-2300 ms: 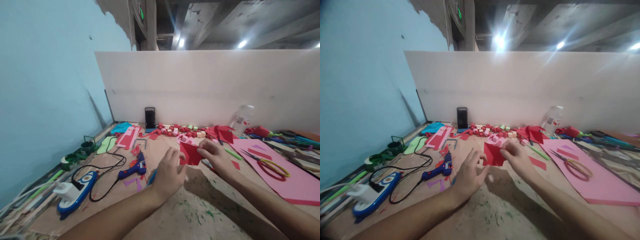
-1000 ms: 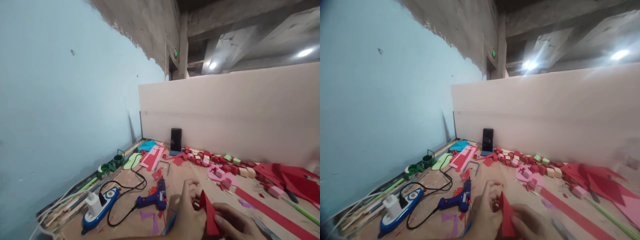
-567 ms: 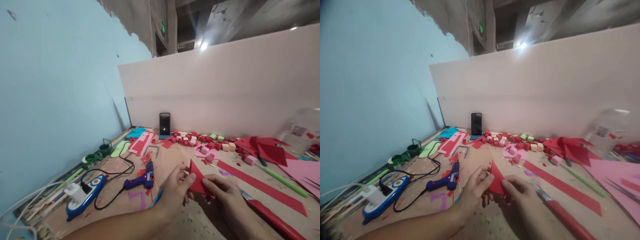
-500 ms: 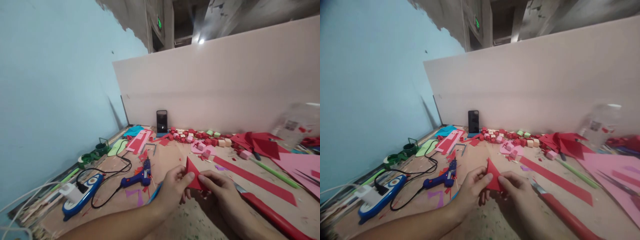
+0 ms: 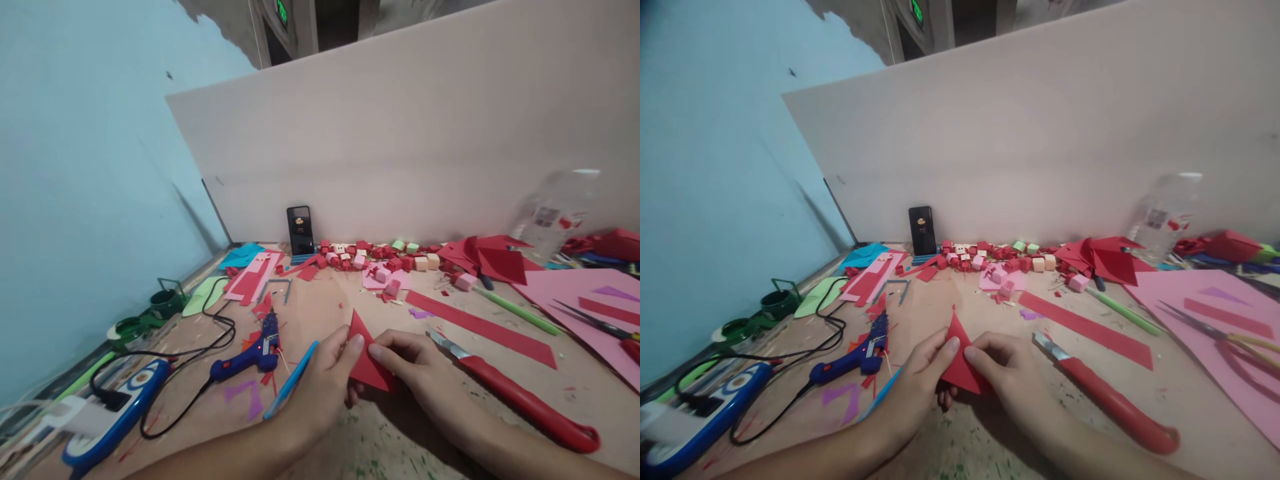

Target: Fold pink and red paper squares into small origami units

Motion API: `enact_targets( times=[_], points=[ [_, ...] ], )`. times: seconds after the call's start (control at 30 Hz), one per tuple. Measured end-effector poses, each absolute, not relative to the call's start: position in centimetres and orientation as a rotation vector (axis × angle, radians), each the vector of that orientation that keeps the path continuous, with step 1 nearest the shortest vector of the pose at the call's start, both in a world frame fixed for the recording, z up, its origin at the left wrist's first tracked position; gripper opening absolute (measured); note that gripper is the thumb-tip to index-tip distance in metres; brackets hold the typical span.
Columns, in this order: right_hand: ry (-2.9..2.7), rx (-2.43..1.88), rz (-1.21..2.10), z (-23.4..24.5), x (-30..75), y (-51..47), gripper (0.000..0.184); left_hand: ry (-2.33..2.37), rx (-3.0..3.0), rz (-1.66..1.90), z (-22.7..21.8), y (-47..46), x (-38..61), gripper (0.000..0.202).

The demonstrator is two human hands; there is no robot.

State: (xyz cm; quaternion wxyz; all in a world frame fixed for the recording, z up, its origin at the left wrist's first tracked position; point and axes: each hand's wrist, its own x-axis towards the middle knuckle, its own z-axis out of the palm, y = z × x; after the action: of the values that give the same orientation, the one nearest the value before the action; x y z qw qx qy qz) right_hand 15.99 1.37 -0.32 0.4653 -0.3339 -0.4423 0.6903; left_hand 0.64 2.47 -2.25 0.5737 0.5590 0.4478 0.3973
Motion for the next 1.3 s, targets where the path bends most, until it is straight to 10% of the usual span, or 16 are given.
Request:
enact_targets(
  times=[1.3],
  points=[
    [-0.845, -0.892, 1.53, -1.6, 16.6, 2.1, 0.03, 1.246, 2.047, 0.573, 0.0, 1.2, 0.5, 0.034]
  ],
)
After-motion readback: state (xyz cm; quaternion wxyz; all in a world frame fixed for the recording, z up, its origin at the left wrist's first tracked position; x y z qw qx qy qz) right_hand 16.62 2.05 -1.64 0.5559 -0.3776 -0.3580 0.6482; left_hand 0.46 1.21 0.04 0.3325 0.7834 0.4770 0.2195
